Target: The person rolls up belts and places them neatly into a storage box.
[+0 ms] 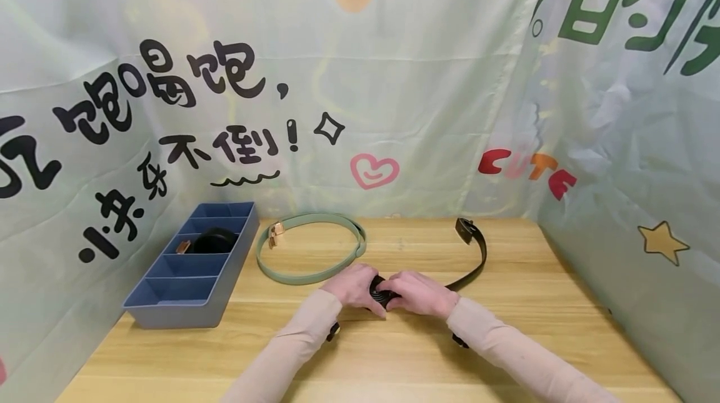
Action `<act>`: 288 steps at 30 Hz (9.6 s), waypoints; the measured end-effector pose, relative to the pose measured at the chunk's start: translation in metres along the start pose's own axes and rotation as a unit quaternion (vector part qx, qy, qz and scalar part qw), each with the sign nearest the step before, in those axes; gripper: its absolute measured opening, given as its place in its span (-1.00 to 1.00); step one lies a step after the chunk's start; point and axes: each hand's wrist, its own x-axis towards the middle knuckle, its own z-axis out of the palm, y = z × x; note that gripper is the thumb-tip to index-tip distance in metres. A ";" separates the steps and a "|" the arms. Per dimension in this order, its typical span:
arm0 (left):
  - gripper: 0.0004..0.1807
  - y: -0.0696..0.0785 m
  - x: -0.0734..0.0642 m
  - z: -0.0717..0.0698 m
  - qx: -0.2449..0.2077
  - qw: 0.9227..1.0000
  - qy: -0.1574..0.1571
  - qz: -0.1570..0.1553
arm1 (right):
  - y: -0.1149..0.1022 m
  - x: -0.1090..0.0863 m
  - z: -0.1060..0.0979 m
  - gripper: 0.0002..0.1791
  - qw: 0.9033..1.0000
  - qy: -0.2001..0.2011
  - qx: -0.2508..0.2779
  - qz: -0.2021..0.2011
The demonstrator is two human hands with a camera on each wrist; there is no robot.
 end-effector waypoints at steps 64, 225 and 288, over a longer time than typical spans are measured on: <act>-0.53 0.004 0.001 0.008 0.061 0.998 0.001 0.035 | -0.004 -0.008 -0.005 -0.67 0.998 -0.052 0.006 0.025; -0.31 0.023 0.007 0.005 0.135 0.990 0.026 -0.034 | 0.068 -0.023 -0.042 -0.83 0.969 0.041 -0.119 0.213; -0.33 0.010 0.009 -0.004 0.007 0.998 -0.024 -0.050 | 0.022 -0.011 0.003 -0.61 0.999 0.024 -0.036 0.001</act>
